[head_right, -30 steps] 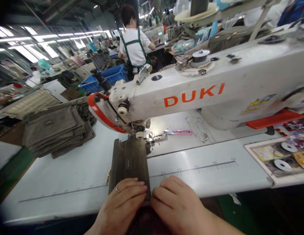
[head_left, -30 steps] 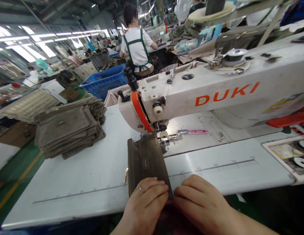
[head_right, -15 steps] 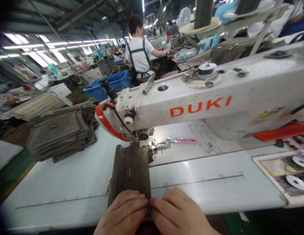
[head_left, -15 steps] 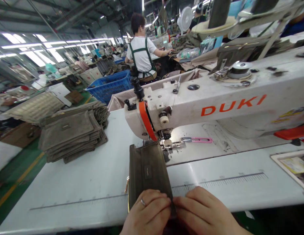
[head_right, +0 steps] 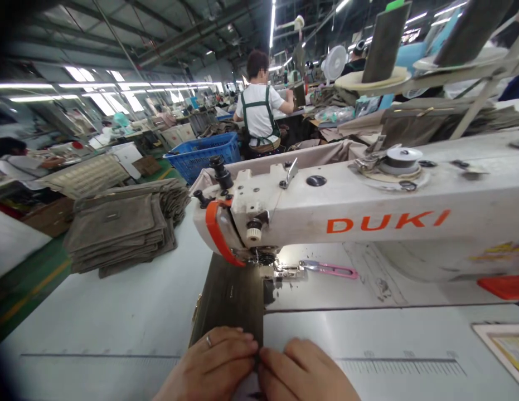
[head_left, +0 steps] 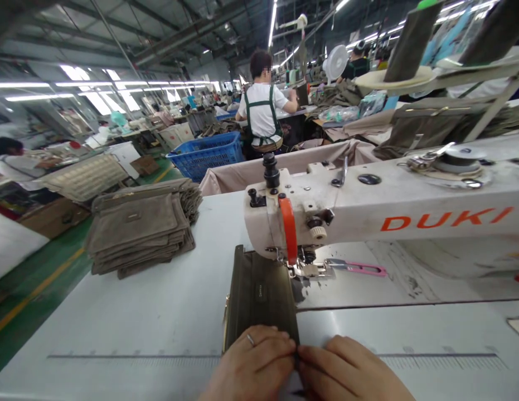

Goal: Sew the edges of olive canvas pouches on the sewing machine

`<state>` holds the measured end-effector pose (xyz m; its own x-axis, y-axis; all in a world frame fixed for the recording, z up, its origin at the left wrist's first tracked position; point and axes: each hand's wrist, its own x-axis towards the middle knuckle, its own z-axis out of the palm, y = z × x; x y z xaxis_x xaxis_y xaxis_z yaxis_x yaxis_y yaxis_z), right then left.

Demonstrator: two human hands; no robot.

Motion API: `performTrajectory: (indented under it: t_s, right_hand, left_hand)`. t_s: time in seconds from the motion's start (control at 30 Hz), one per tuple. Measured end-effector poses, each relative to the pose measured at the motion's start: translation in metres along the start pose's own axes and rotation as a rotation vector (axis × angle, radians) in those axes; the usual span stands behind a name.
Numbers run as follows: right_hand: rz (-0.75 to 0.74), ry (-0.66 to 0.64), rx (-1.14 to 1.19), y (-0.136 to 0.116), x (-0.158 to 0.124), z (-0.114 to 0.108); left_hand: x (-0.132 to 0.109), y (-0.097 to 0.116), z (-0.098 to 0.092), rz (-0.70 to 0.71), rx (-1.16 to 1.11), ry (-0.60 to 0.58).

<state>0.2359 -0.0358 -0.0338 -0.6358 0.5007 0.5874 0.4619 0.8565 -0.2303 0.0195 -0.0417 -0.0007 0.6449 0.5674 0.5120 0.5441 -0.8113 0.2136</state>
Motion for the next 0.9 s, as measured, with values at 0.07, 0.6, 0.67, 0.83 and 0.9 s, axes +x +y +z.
performTrajectory:
  t_s: [0.07,0.6,0.67,0.83,0.9]
  right_hand:
    - [0.008,-0.006,0.022,0.003,0.006,-0.001]
    - [0.133,-0.239,0.106,0.025,0.039,-0.013]
    - [0.138,-0.274,0.099,0.029,0.047,-0.016]
    - [0.112,-0.338,0.055,0.042,0.062,-0.015]
    - [0.087,-0.332,0.043,0.048,0.066,-0.013]
  left_hand:
    - [0.004,-0.003,-0.002,-0.013,-0.009,-0.018]
    - [0.021,-0.037,-0.008,-0.124,-0.110,-0.165]
    - [0.023,-0.042,-0.007,-0.122,-0.114,-0.136]
    - [0.029,-0.057,-0.005,-0.122,-0.098,-0.151]
    - [0.032,-0.062,-0.005,-0.124,-0.079,-0.159]
